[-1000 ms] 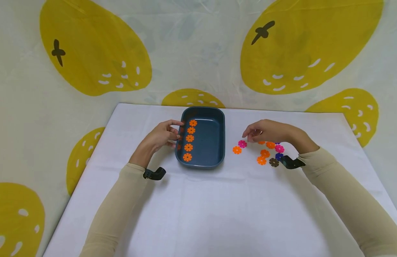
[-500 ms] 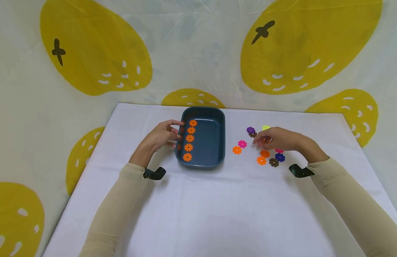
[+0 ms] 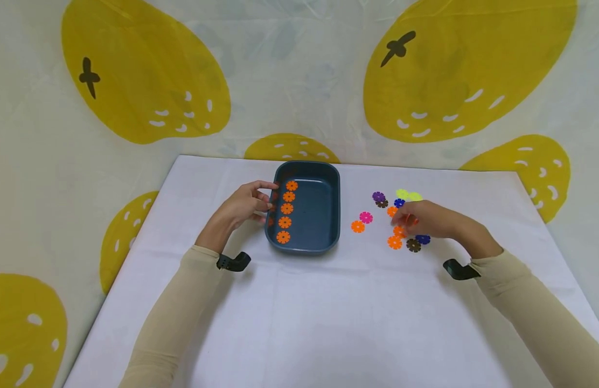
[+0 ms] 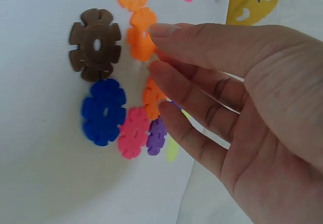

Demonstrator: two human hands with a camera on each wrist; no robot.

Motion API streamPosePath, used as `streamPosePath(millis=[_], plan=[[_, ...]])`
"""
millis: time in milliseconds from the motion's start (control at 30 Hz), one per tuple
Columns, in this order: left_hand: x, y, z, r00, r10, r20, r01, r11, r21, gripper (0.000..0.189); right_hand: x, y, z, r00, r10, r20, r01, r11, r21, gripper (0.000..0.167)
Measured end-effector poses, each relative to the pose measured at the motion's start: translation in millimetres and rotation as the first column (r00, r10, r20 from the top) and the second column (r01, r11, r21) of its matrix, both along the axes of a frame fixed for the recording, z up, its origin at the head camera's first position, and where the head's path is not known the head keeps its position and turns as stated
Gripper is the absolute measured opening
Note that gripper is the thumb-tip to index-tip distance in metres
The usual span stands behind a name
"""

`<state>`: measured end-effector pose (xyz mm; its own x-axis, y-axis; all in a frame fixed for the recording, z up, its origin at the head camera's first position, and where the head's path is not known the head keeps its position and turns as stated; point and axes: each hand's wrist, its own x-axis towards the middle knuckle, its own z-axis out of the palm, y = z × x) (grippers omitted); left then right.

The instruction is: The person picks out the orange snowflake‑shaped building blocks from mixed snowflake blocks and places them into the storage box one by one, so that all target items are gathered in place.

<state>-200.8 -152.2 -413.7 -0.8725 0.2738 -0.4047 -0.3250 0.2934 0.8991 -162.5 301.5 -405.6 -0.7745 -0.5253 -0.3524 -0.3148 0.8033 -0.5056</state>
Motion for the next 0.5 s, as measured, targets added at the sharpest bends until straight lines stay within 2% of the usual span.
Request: streamPosePath(millis=[233,500], plan=[[0.4,0.3,1.2,1.000,-0.001,0.002,0.001,1.000,-0.001,0.055,5.6,1.7,-7.4,0.998,0.012,-0.064,-0.012,1.000,-0.006,0.025],[1.0,0.1,2.2,1.000,0.000,-0.005,0.000,1.000,-0.012,0.054,5.1,3.3,-15.6,0.993,0.022,-0.116,-0.023,1.000,-0.005,0.025]])
